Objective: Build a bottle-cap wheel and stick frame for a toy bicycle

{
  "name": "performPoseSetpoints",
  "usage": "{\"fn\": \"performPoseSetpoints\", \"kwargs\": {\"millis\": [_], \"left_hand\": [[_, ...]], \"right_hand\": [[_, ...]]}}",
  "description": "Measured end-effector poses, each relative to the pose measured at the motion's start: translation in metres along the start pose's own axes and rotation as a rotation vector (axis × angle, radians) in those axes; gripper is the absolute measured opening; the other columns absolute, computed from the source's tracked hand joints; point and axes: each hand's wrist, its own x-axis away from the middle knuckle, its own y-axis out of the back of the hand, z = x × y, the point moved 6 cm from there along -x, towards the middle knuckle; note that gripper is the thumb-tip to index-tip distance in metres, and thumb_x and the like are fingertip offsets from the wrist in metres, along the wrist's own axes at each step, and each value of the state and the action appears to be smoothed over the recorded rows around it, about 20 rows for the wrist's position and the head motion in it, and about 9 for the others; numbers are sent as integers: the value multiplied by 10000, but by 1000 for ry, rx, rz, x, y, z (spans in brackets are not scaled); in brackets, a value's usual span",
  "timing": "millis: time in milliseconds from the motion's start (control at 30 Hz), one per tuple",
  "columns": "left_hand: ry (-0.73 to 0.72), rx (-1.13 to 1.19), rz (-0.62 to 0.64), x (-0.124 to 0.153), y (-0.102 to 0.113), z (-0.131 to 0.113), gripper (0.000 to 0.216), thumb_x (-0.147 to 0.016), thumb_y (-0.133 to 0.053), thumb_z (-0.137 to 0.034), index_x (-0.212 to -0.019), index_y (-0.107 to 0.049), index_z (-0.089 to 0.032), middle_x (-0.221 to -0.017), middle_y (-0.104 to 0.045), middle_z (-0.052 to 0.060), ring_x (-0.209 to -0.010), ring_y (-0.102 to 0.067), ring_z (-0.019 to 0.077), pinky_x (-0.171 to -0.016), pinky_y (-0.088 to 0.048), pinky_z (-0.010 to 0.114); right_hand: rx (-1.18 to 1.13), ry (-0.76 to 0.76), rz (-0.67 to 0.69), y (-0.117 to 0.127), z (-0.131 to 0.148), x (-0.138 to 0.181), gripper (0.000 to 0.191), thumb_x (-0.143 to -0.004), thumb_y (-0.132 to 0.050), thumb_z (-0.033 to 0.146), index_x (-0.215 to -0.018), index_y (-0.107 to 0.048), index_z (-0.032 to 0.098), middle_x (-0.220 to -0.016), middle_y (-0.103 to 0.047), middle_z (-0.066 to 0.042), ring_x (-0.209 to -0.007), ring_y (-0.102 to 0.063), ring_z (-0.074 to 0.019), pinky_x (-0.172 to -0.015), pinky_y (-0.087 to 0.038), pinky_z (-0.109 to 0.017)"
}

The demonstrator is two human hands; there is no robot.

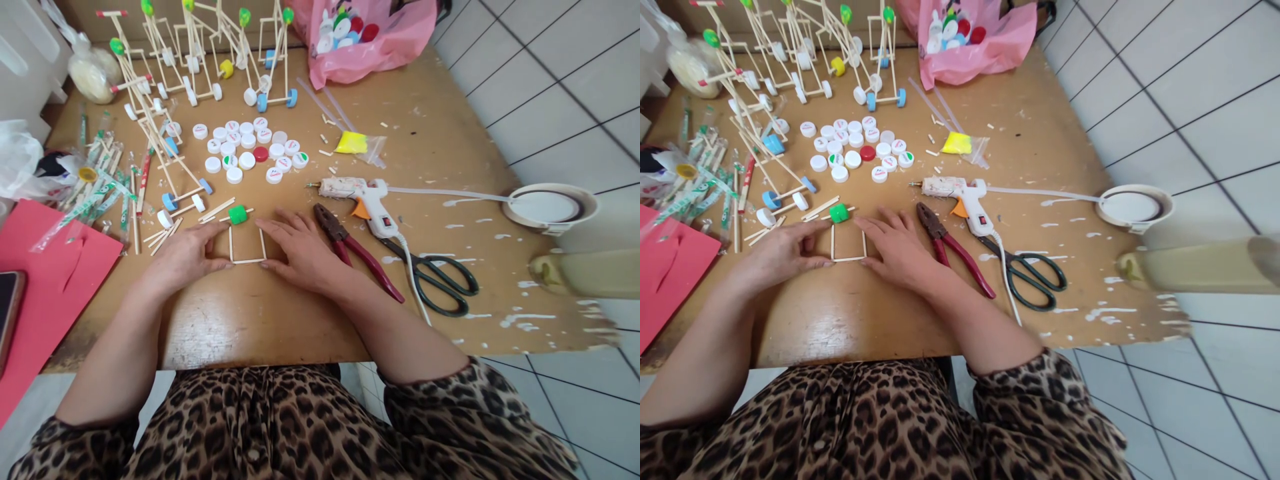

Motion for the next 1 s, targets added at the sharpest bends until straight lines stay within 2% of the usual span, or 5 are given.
{"fn": "performPoseSetpoints", "kwargs": {"millis": [333, 1000], "left_hand": [[-46, 24, -36, 0, 0, 0, 549, -723, -705, -328, -1258, -636, -231, -704, -620, -12, -632, -570, 159, -572, -387, 254], [-6, 30, -21, 0, -1, 1, 571, -721, -717, -328, -1279, -632, -241, -706, -629, -9, -628, -571, 167, -578, -392, 266]], "right_hand": [[0, 15, -16, 0, -2, 2, 626, -871, -584, 282, -1460, -403, 169, -1422, -541, -157, -1415, -328, -363, -1092, -267, -654], [11, -31, -13, 2, -2, 1, 623, -862, -597, 272, -1451, -425, 161, -1403, -561, -160, -1389, -375, -364, -1095, -267, -643]]}}
